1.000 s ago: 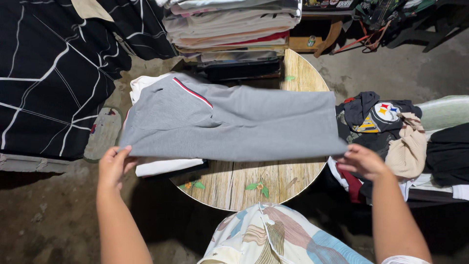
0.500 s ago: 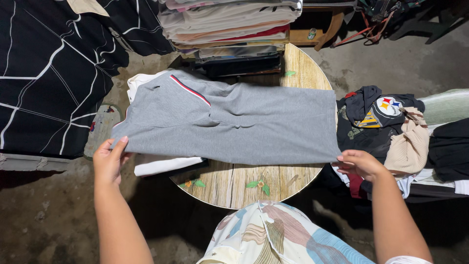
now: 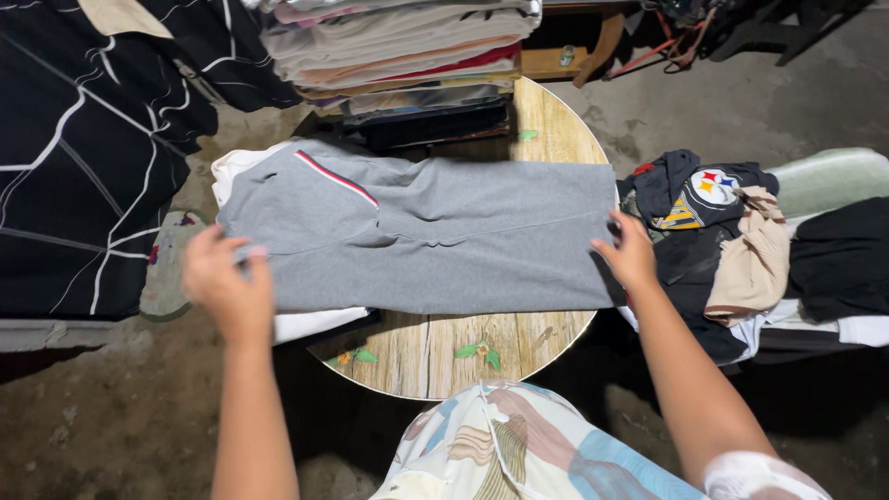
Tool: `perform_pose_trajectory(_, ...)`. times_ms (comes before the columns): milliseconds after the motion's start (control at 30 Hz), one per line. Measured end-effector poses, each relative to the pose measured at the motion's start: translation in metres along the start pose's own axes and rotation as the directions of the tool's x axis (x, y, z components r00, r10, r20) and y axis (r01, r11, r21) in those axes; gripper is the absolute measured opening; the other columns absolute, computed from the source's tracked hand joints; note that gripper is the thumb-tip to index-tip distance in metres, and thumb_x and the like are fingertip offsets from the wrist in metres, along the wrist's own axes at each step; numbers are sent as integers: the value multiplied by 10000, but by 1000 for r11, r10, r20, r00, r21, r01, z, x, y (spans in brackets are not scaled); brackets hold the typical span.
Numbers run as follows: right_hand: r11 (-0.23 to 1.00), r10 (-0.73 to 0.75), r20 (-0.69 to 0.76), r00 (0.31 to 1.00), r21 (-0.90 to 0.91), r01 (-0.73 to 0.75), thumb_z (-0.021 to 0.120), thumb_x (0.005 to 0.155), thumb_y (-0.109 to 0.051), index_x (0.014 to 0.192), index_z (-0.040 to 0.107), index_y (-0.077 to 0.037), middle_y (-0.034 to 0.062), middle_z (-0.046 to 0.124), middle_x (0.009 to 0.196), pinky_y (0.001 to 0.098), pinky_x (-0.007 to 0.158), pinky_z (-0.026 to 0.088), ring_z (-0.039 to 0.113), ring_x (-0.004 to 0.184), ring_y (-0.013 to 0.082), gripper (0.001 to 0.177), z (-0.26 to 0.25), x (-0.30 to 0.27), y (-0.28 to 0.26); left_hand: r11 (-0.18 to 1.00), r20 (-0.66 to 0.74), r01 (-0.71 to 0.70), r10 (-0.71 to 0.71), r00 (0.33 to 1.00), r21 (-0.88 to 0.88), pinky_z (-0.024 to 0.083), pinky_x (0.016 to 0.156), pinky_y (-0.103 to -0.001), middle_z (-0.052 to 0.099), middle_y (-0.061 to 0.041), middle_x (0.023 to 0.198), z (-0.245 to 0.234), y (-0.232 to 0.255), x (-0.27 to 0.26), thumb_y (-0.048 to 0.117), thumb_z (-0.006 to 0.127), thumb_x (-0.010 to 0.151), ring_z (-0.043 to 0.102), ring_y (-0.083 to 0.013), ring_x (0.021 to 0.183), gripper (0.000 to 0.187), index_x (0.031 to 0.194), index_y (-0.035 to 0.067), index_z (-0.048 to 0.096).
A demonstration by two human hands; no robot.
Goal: The person folds several t-shirts one by one on a round wooden table. Each shirt is laid flat, folded in half, then folded again into a compact rectangle and stacked on the table.
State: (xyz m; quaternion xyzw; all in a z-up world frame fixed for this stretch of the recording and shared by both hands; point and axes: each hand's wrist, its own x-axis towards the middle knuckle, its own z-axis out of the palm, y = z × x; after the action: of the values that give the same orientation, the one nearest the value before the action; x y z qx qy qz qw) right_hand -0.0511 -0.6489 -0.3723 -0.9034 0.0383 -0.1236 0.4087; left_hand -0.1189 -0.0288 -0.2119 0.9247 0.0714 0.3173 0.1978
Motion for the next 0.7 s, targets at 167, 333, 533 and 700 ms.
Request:
perform_pose_trajectory(167, 825, 389, 190, 901, -507, -250, 867, 776, -348, 1202, 706, -157, 97, 725, 1135, 470, 1006, 448, 621, 1182, 310, 494, 27, 48, -25, 936, 346, -336, 350, 870, -101, 214, 1234, -636, 537, -52, 1515, 31, 57, -9, 289, 684, 938, 392, -296, 1503, 340, 1255, 168, 657)
perform_pose_trajectory(333, 824, 380, 389, 839, 270, -498, 842, 808, -421, 1188, 715, -74, 108, 718, 1161, 404, 959, 501, 658, 1084, 272, 530, 11, 79, 10, 909, 462, -417, 364, 808, 13, 162, 1183, -675, 478, -72, 1549, 40, 63, -22, 402, 643, 898, 361, -313, 1475, 512, 1363, 189, 625)
perform_pose_trajectory(533, 551, 558, 646, 521, 182, -815, 773, 908, -456, 1200, 623, -26, 46, 585, 1008, 389, 768, 477, 595, 861, 215, 541, -17, 52, 32, 908, 493, -417, 346, 798, 38, 140, 1204, -664, 451, -48, 1581, 46, 52, -27, 435, 611, 919, 332, -290, 1501, 513, 1382, 215, 616)
perform_pose_trajectory(700, 623, 599, 698, 391, -101, -775, 786, 820, -309, 1123, 716, -65, 32, 738, 927, 324, 681, 518, 648, 769, 159, 395, -31, 8, 32, 910, 494, -414, 341, 800, 42, 132, 1211, -667, 447, -37, 1590, 48, 49, -28, 435, 591, 936, 327, -277, 1512, 500, 1388, 221, 615)
